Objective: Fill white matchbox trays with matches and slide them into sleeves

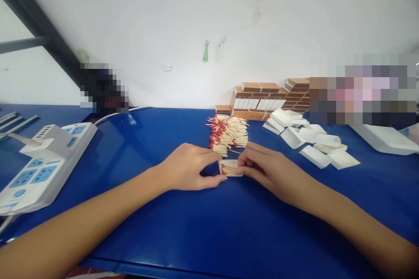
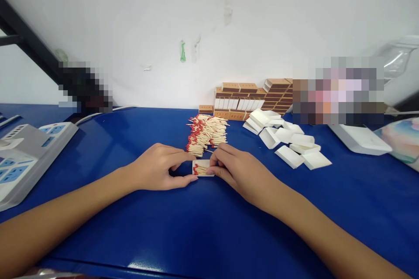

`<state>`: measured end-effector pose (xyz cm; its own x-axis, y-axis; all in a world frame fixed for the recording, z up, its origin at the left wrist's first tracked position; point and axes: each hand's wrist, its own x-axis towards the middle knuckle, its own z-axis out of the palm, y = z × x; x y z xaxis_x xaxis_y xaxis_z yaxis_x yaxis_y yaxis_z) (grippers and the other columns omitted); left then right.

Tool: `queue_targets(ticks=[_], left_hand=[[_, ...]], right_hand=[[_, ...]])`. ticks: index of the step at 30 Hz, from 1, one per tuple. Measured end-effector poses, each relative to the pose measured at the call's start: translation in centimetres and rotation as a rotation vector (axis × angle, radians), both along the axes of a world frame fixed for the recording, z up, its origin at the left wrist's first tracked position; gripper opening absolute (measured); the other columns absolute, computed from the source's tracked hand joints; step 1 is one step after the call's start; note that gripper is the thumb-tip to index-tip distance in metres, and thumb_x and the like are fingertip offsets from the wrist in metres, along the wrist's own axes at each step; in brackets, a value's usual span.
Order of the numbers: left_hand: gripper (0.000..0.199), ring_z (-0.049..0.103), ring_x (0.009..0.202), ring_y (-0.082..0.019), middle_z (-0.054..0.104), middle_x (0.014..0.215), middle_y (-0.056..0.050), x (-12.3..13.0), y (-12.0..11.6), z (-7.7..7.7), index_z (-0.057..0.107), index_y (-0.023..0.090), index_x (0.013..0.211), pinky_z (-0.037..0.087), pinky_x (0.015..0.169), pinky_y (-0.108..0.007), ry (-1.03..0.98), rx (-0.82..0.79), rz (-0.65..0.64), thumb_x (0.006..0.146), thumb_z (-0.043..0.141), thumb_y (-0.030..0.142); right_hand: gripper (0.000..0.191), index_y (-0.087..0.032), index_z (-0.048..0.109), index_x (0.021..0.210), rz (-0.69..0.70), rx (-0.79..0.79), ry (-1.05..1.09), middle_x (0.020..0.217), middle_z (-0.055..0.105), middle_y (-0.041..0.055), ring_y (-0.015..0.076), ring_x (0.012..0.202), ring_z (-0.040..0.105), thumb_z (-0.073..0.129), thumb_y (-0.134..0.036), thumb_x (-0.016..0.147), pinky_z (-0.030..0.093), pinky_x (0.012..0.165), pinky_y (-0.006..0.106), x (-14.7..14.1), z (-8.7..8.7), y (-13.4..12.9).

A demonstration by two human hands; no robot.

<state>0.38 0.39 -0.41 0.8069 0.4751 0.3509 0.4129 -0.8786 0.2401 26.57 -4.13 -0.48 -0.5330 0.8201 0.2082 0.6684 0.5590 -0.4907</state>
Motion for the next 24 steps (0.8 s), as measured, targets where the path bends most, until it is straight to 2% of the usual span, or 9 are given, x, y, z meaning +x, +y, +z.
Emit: queue_targets(ticks=[8,14,19,24], left_hand=[[0.031,0.063,0.062,-0.012,0.068,0.071,0.003,0.0,-0.1,0.1,0.073,0.018,0.104,0.039,0.058,-0.027,-0.003,0.023,-0.009,0.095,0.065,0.046],[0.031,0.064,0.063,-0.012,0.07,0.074,0.002,0.1,-0.4,0.2,0.072,0.018,0.105,0.042,0.059,-0.026,-0.032,0.007,-0.047,0.096,0.062,0.045],[0.032,0.064,0.062,-0.012,0.071,0.075,0.002,0.2,-0.5,0.1,0.072,0.018,0.108,0.042,0.059,-0.026,-0.038,-0.025,-0.049,0.095,0.064,0.047],[0.035,0.066,0.066,-0.013,0.074,0.082,0.0,0.1,-0.3,0.1,0.073,0.019,0.11,0.043,0.061,-0.026,0.03,-0.052,-0.019,0.095,0.064,0.049]], right_hand=[[0.01,-0.023,0.065,0.1,-0.007,-0.013,-0.007,0.092,0.061,0.0017,0.0143,0.076,0.059,0.057,-0.028,0.103,0.046,0.068,0.028,-0.5,0.4,-0.5],[0.011,-0.022,0.064,0.094,-0.106,0.116,-0.012,0.085,0.059,0.0017,0.0147,0.069,0.056,0.058,-0.028,0.101,0.043,0.063,0.029,-0.6,0.8,-0.6],[0.012,-0.021,0.065,0.097,-0.238,0.154,-0.023,0.088,0.061,0.0033,0.0146,0.066,0.056,0.059,-0.031,0.1,0.046,0.062,0.031,-0.2,-0.1,0.6],[0.018,-0.022,0.061,0.086,-0.285,0.097,-0.103,0.087,0.061,0.0029,0.0157,0.066,0.058,0.057,-0.031,0.101,0.044,0.06,0.031,-0.1,-0.9,1.8]])
